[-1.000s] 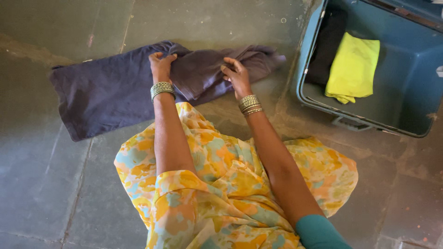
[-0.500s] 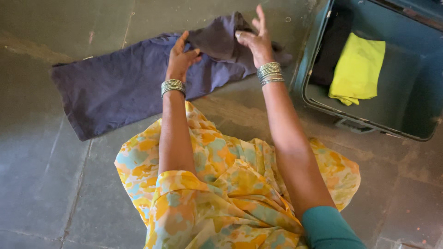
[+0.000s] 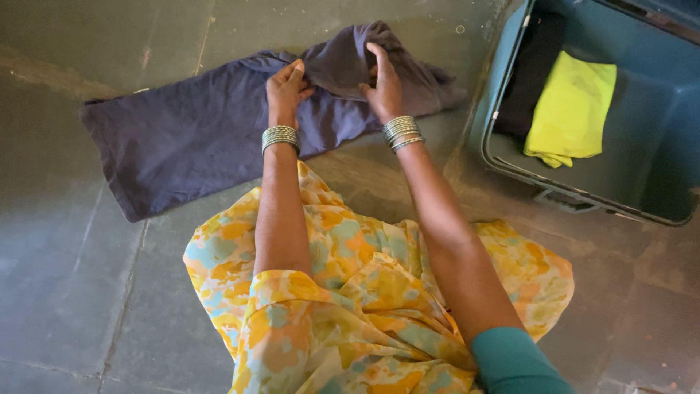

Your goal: The person sits on the floor and folds several garments by hand, including a dark blue garment, a bright yellow garment, and a purple garment. Each item is folded and placed into an open suitcase.

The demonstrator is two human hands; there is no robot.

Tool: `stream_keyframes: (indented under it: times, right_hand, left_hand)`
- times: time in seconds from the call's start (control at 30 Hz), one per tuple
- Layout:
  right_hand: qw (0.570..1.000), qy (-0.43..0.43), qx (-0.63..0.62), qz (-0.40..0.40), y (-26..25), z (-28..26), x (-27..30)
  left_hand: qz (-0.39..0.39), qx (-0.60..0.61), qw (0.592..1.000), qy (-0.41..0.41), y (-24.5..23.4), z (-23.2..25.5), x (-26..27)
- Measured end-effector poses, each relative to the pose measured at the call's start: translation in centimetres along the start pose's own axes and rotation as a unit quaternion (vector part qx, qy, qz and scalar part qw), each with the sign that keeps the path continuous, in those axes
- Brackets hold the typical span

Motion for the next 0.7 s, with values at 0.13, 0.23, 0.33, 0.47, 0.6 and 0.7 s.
stream_keyframes:
  times: [0.13,0.23,0.33,0.47,0.6,0.7]
  right_hand:
    - [0.992,-0.003,-0.120,-0.027,-1.7,-0.5,-1.3]
    - [0.976,0.082,-0.201,-0.002,-4.3,2.0,-2.6]
    - [0.969,0.194,-0.154,0.003,-6.7,5.6,-3.1]
    - [0.997,0.057,-0.039,-0.033,-5.8,5.9,-1.9]
    - [0.999,0.051,-0.001,-0.008,-5.3,8.4,-0.2]
    - [0.998,0.052,-0.023,0.014,-5.4,9.2,-1.0]
  left_hand:
    - [0.005,-0.049,0.998,0.045,0.3,1.4,0.9]
    - [-0.007,-0.147,0.989,0.030,0.3,2.3,1.9]
    - [0.007,-0.353,0.936,-0.020,0.2,2.4,2.6]
    - [0.145,-0.621,0.762,0.115,0.5,4.7,3.9]
    - [0.110,-0.646,0.712,0.253,3.9,4.4,4.8]
    - [0.008,-0.591,0.703,0.396,8.7,4.1,7.1]
Point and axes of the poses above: each hand's wrist, its own x-axis away from the middle knuckle, its own y-axis out of the palm, z = x × y, the point moved 8 cm from there along -x, towards the middle knuckle, and after that the axes turned 8 degrees about -x, right-handed, at the moved point
